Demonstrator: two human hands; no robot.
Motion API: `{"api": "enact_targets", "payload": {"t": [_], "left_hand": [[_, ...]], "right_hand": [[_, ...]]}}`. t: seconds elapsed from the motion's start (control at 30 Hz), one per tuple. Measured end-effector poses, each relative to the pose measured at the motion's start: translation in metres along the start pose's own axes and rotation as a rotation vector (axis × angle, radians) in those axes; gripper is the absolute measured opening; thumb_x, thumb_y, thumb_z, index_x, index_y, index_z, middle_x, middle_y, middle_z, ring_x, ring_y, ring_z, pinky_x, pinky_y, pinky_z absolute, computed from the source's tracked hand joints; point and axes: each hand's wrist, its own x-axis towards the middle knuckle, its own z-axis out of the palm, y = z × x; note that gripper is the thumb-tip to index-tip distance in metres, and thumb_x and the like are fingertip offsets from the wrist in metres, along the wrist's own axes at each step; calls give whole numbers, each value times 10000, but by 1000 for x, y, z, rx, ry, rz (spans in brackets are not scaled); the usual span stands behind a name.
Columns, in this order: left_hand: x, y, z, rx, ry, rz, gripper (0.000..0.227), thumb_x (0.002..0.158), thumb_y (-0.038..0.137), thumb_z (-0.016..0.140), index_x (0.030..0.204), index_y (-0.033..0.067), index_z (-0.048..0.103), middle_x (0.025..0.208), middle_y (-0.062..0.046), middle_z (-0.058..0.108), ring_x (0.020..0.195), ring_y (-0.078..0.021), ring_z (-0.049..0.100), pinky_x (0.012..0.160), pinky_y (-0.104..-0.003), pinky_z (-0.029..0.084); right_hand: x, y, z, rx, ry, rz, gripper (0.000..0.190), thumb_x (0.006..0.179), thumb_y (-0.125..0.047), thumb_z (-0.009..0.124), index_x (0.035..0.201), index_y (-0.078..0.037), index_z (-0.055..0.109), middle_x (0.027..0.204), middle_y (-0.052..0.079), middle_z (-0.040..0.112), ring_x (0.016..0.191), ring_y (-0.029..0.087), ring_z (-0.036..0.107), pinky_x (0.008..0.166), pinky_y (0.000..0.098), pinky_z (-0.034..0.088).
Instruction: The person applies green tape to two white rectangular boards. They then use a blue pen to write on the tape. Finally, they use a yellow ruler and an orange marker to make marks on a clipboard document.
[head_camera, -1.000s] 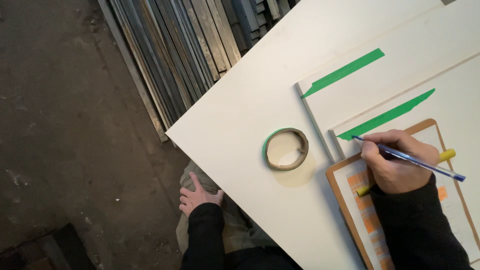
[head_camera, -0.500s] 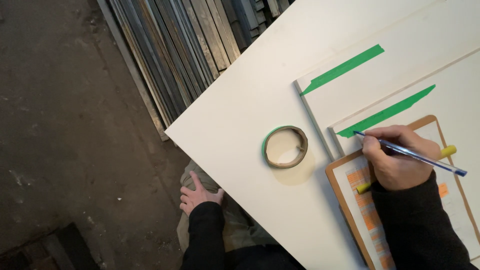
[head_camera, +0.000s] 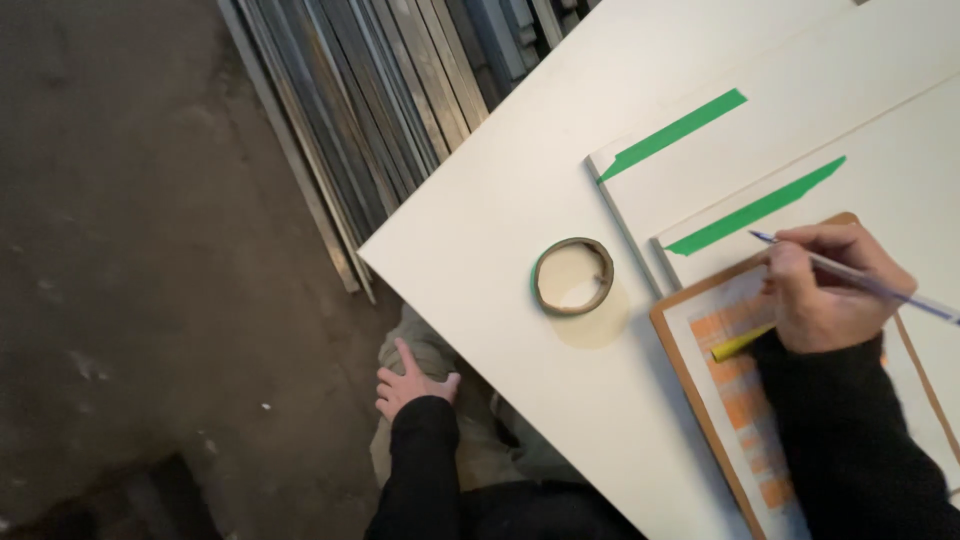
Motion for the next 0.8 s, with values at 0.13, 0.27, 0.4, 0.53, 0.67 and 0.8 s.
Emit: {"api": "enact_targets", "payload": {"t": [0.13, 0.27, 0.4, 0.53, 0.67, 0.8], "left_hand": [[10, -20, -14, -124, 12, 24, 1167, 726, 647, 823, 1625, 312, 159, 1503, -252, 338, 1329, -429, 433, 1109, -530, 357], [-18, -17, -43, -633, 560, 340, 755, 819, 362, 768, 1465, 109, 471, 1331, -237, 489, 1198, -382, 539, 1029, -479, 458], [-132, 39, -103, -874, 418, 836, 277, 872, 209, 677, 1125, 102, 716, 891, -106, 682, 781, -261, 705, 730, -383, 580], [-203, 111, -125, -760, 432, 1278, 366, 850, 208, 764, 1156, 29, 675, 1046, -173, 631, 950, -341, 644, 802, -432, 545], [-209, 142, -108, -658, 532, 1414, 526, 835, 247, 798, 1257, -11, 620, 1163, -221, 600, 1084, -404, 571, 906, -482, 500], [-226, 150, -109, -468, 537, 1451, 625, 821, 278, 803, 1336, -4, 588, 1226, -236, 571, 1098, -419, 538, 922, -502, 480]], "right_hand": [[-25, 7, -49, 0, 24, 138, 201, 1073, -135, 647, 974, 40, 651, 787, 57, 662, 634, 100, 625, 611, 247, 532], [-91, 59, -121, -185, -210, 507, 282, 1022, -237, 666, 931, 25, 718, 760, 115, 691, 643, 185, 626, 593, 322, 526], [-150, 48, -149, -546, -250, 675, 332, 999, -325, 665, 963, -1, 733, 850, 153, 692, 732, 283, 684, 675, 382, 572], [-202, 71, -151, -747, 31, 430, 317, 976, -332, 670, 971, -20, 725, 1098, 163, 707, 971, 326, 682, 874, 403, 548], [-251, 85, -135, -709, 136, 262, 326, 964, -295, 651, 1059, 10, 717, 1316, 174, 681, 1199, 358, 599, 1041, 430, 482], [-290, 42, -128, -416, 194, 500, 331, 962, -317, 610, 1022, -21, 746, 1090, 145, 743, 980, 314, 692, 895, 415, 537]]}}
